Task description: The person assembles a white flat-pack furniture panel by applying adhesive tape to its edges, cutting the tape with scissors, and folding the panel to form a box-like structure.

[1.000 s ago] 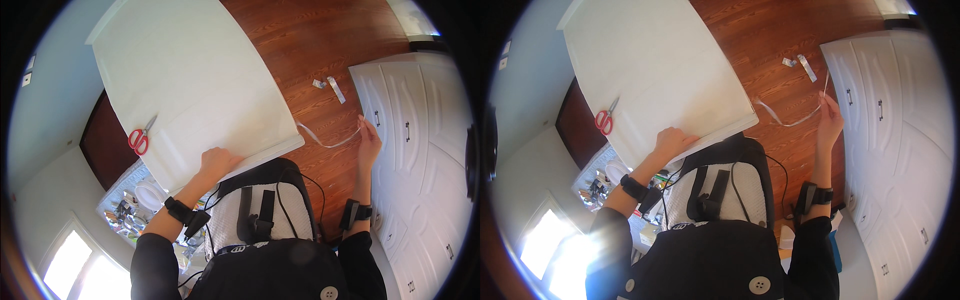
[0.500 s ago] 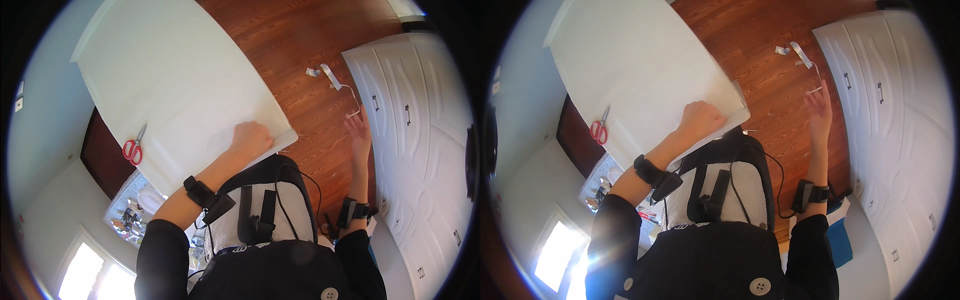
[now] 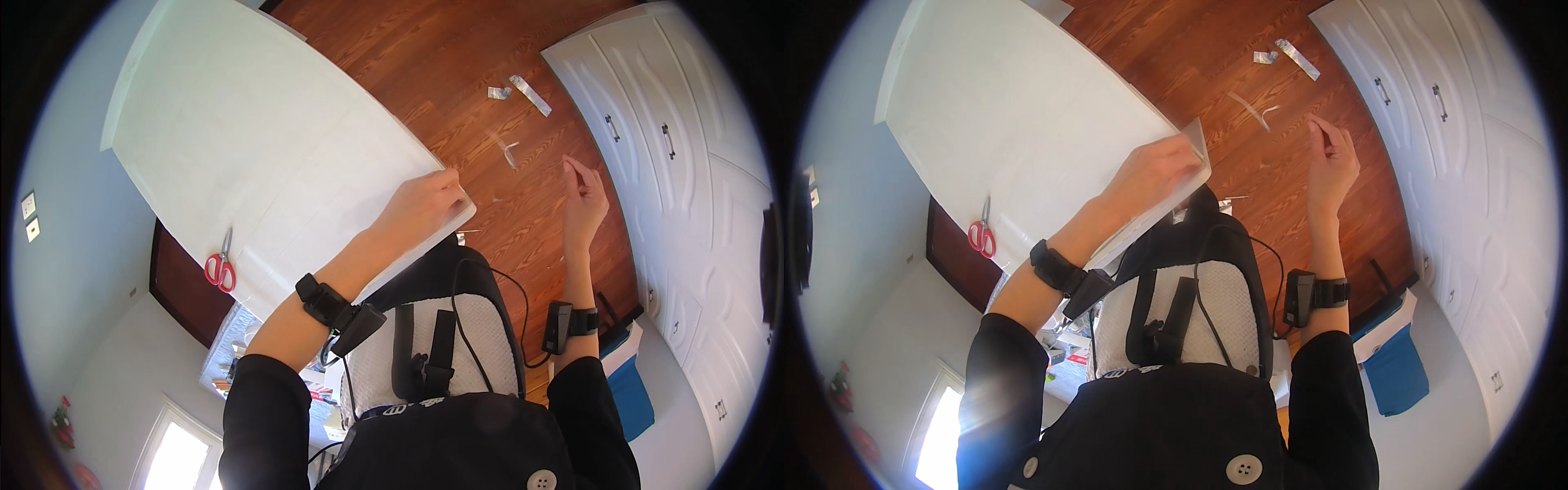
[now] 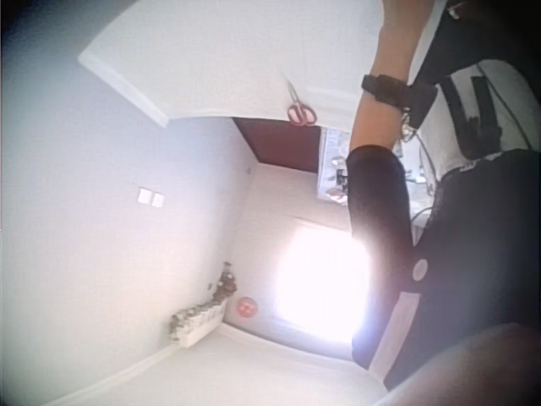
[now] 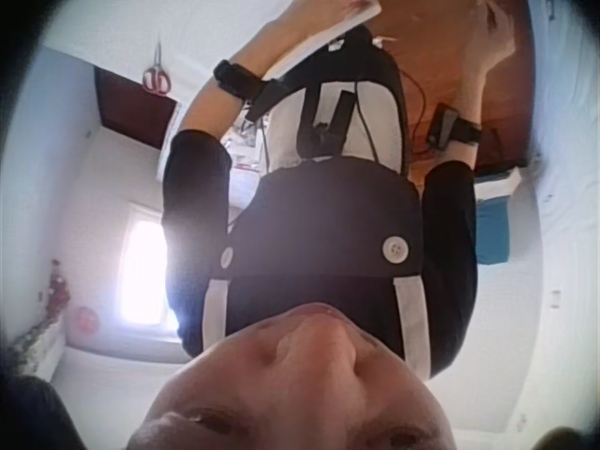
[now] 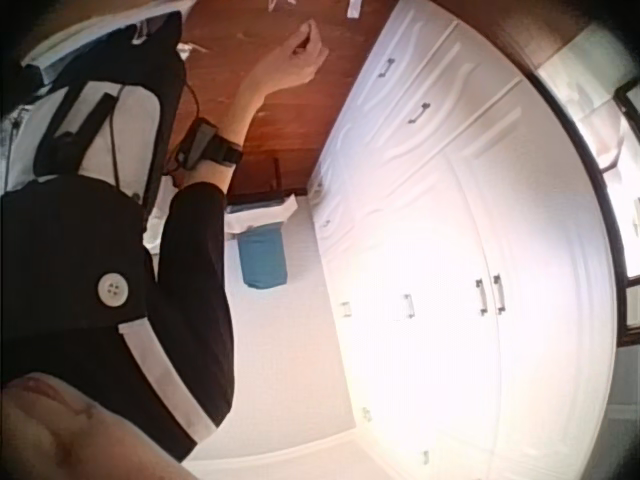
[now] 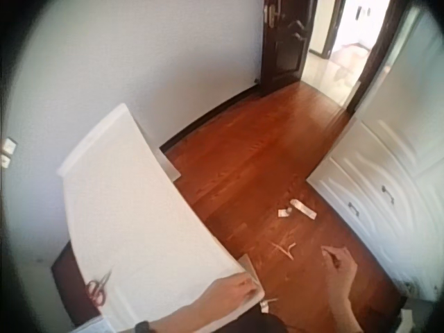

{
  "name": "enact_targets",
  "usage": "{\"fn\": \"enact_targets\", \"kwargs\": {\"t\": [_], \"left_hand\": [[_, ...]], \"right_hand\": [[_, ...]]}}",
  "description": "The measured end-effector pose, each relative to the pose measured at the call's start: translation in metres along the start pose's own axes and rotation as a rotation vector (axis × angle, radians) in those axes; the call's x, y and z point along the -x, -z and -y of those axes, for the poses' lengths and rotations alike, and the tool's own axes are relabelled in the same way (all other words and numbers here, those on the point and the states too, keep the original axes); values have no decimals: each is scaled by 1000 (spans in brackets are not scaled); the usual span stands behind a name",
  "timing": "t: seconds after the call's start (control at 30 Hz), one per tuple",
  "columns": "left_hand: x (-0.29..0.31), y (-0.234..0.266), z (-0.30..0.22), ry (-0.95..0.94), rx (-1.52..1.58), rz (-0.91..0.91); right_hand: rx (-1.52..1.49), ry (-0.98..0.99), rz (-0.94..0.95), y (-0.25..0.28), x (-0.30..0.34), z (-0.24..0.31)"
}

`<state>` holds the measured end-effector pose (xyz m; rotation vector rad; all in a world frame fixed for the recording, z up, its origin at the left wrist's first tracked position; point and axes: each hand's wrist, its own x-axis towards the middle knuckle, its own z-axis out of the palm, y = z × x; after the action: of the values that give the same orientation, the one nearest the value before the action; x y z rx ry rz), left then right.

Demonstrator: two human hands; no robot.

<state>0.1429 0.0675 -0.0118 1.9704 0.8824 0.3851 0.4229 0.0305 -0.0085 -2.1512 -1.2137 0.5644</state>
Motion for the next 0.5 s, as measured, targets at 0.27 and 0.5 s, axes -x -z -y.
{"fn": "enact_targets", "kwargs": {"t": [0.27, 0.5], "left_hand": [[2, -7, -11, 57, 88, -106], [12, -10, -6, 108, 55, -113]], "right_hand": [[-228, -49, 114, -11, 25, 10], [-350, -94, 533, -38, 37, 38]]}}
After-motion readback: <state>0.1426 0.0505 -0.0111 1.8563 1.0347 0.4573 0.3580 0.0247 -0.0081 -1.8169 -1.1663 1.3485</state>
